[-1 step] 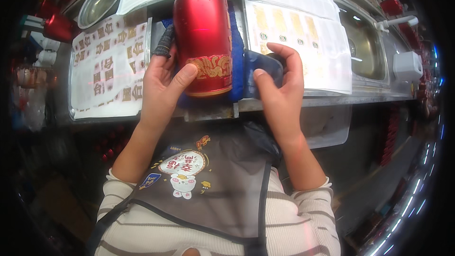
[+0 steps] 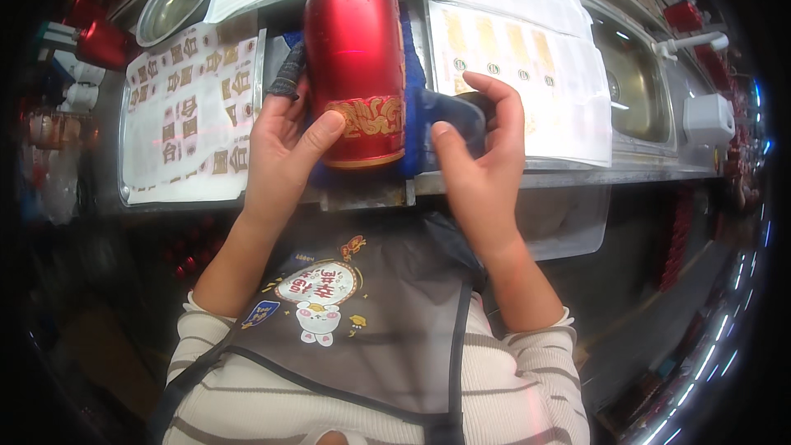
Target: The person applies gold stickers to red cylindrical containers at a workstation. They peel stickers from sheets, align and press them onto the containers, and place finished units on a nearby rack. The process is repeated for multiple containers.
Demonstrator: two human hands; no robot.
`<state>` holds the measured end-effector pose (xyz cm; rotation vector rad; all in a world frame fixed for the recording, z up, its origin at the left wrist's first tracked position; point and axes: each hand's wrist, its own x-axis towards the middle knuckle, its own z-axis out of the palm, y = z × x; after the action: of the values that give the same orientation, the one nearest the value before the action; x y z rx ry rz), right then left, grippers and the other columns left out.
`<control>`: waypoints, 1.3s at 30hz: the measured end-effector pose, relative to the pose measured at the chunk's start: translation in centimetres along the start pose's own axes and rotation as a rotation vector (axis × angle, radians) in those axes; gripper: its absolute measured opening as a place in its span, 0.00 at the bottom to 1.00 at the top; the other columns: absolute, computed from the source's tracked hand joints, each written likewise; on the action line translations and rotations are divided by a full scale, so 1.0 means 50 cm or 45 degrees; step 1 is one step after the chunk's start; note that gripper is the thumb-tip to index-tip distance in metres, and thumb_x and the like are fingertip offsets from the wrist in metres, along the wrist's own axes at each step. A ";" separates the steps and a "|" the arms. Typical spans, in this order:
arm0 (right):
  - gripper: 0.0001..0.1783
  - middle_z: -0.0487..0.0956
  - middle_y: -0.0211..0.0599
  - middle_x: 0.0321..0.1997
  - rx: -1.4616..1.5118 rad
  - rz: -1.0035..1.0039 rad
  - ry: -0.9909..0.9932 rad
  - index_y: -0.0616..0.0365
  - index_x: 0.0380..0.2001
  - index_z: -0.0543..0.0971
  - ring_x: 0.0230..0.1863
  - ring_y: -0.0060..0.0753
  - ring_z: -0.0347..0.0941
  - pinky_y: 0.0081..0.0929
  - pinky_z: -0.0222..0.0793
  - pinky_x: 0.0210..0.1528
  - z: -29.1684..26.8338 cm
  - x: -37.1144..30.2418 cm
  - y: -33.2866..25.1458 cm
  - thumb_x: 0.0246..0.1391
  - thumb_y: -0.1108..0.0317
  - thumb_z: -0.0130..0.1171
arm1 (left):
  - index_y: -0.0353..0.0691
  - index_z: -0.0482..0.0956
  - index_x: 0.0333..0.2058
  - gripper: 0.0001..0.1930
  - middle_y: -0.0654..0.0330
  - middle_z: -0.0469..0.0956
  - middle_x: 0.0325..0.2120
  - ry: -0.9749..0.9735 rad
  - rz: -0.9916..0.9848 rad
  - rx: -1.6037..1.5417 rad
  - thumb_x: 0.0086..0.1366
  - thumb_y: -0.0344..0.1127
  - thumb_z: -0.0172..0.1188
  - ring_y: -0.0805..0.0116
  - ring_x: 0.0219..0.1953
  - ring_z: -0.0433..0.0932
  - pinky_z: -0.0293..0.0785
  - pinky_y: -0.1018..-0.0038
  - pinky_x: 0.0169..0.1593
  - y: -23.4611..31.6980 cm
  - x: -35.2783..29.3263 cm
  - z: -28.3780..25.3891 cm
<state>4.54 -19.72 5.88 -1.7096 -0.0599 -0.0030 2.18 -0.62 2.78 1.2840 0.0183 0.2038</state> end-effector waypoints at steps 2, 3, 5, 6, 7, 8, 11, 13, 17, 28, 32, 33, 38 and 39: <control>0.24 0.72 0.33 0.44 -0.068 -0.109 0.032 0.63 0.53 0.70 0.41 0.20 0.70 0.18 0.69 0.46 0.025 -0.018 0.009 0.52 0.80 0.61 | 0.31 0.66 0.59 0.28 0.53 0.76 0.51 0.012 0.045 0.044 0.64 0.34 0.67 0.69 0.53 0.75 0.71 0.72 0.57 -0.012 -0.001 -0.002; 0.20 0.74 0.33 0.39 -0.207 -0.347 0.027 0.62 0.48 0.75 0.38 0.22 0.72 0.21 0.70 0.42 0.033 -0.027 0.004 0.49 0.81 0.64 | 0.30 0.67 0.58 0.27 0.54 0.76 0.51 0.019 0.064 0.061 0.64 0.34 0.66 0.70 0.52 0.75 0.71 0.72 0.57 -0.018 -0.002 -0.001; 0.16 0.78 0.34 0.36 -0.585 -0.791 -0.027 0.61 0.41 0.79 0.37 0.23 0.74 0.19 0.70 0.41 0.044 -0.044 -0.003 0.48 0.82 0.67 | 0.30 0.68 0.58 0.26 0.55 0.77 0.50 0.027 0.079 0.123 0.64 0.33 0.66 0.70 0.52 0.74 0.70 0.72 0.57 -0.016 -0.002 0.001; 0.16 0.80 0.34 0.39 -0.718 -1.015 -0.151 0.62 0.41 0.79 0.40 0.21 0.74 0.16 0.69 0.43 0.048 -0.042 -0.017 0.48 0.84 0.67 | 0.30 0.69 0.57 0.26 0.55 0.77 0.50 0.029 0.085 0.156 0.64 0.33 0.66 0.71 0.52 0.74 0.70 0.72 0.57 -0.016 -0.003 0.001; 0.16 0.81 0.37 0.40 -0.692 -1.053 -0.214 0.64 0.42 0.79 0.41 0.23 0.75 0.18 0.71 0.44 0.059 -0.041 -0.024 0.49 0.84 0.68 | 0.31 0.70 0.57 0.24 0.55 0.78 0.49 0.040 0.068 0.106 0.65 0.32 0.65 0.71 0.52 0.74 0.70 0.72 0.57 -0.018 -0.003 -0.001; 0.16 0.81 0.37 0.40 -0.620 -0.957 -0.184 0.64 0.42 0.79 0.41 0.23 0.76 0.18 0.72 0.45 0.056 -0.041 -0.024 0.49 0.84 0.68 | 0.31 0.65 0.60 0.27 0.54 0.74 0.53 0.008 0.015 0.083 0.66 0.31 0.63 0.70 0.56 0.72 0.67 0.72 0.60 -0.015 -0.003 -0.007; 0.15 0.81 0.38 0.40 -0.363 -0.680 0.012 0.66 0.44 0.79 0.42 0.24 0.77 0.20 0.73 0.46 0.035 -0.043 -0.008 0.51 0.84 0.67 | 0.32 0.55 0.69 0.34 0.53 0.68 0.61 -0.085 -0.111 0.018 0.68 0.30 0.59 0.67 0.62 0.67 0.63 0.71 0.65 -0.014 -0.009 -0.023; 0.20 0.80 0.39 0.37 -0.601 -0.857 -0.009 0.61 0.42 0.82 0.37 0.32 0.76 0.26 0.73 0.41 0.039 -0.020 -0.015 0.43 0.85 0.67 | 0.32 0.56 0.68 0.32 0.53 0.69 0.60 -0.069 -0.087 0.018 0.69 0.30 0.58 0.68 0.62 0.68 0.64 0.71 0.64 -0.011 -0.006 -0.031; 0.28 0.71 0.33 0.29 -0.738 -1.311 -0.432 0.56 0.41 0.85 0.32 0.41 0.72 0.34 0.72 0.36 0.078 -0.027 -0.018 0.28 0.82 0.66 | 0.34 0.70 0.58 0.18 0.60 0.78 0.49 -0.039 -0.143 -0.418 0.72 0.29 0.52 0.78 0.50 0.74 0.71 0.76 0.56 -0.028 0.006 -0.037; 0.13 0.81 0.35 0.32 -0.530 -0.546 -0.446 0.61 0.38 0.82 0.33 0.23 0.76 0.20 0.71 0.36 0.040 0.047 -0.075 0.46 0.78 0.69 | 0.30 0.76 0.46 0.19 0.51 0.79 0.41 0.136 0.074 0.319 0.66 0.40 0.65 0.65 0.45 0.78 0.72 0.69 0.51 -0.050 0.010 -0.028; 0.13 0.76 0.31 0.28 -0.834 -1.235 -0.120 0.59 0.34 0.82 0.31 0.28 0.73 0.24 0.71 0.34 0.060 0.117 -0.076 0.41 0.78 0.68 | 0.30 0.70 0.58 0.22 0.51 0.75 0.53 0.171 -0.022 0.083 0.69 0.36 0.58 0.70 0.52 0.74 0.69 0.72 0.57 -0.037 -0.016 -0.023; 0.14 0.75 0.30 0.28 -0.899 -1.449 -0.315 0.57 0.33 0.82 0.32 0.30 0.73 0.25 0.71 0.33 0.062 0.102 -0.069 0.38 0.75 0.69 | 0.31 0.66 0.62 0.24 0.54 0.72 0.57 0.189 -0.003 0.063 0.71 0.33 0.56 0.74 0.53 0.73 0.68 0.75 0.57 -0.041 -0.028 -0.028; 0.18 0.73 0.29 0.26 -0.739 -1.519 -0.841 0.54 0.33 0.84 0.31 0.36 0.73 0.30 0.71 0.33 0.069 0.029 -0.054 0.31 0.75 0.70 | 0.32 0.58 0.68 0.28 0.55 0.65 0.65 0.224 -0.121 0.104 0.70 0.29 0.49 0.76 0.57 0.68 0.61 0.77 0.61 -0.005 -0.059 -0.051; 0.18 0.73 0.30 0.26 -0.785 -1.452 -0.632 0.54 0.33 0.85 0.31 0.37 0.73 0.32 0.71 0.34 0.055 0.039 -0.064 0.31 0.78 0.70 | 0.31 0.58 0.68 0.30 0.54 0.64 0.66 0.200 -0.127 0.122 0.68 0.28 0.49 0.72 0.61 0.67 0.59 0.75 0.64 0.006 -0.063 -0.053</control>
<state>6.26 -16.48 8.73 -2.0150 -1.5160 -0.4841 -1.30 1.44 1.99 1.3565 0.2281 0.2195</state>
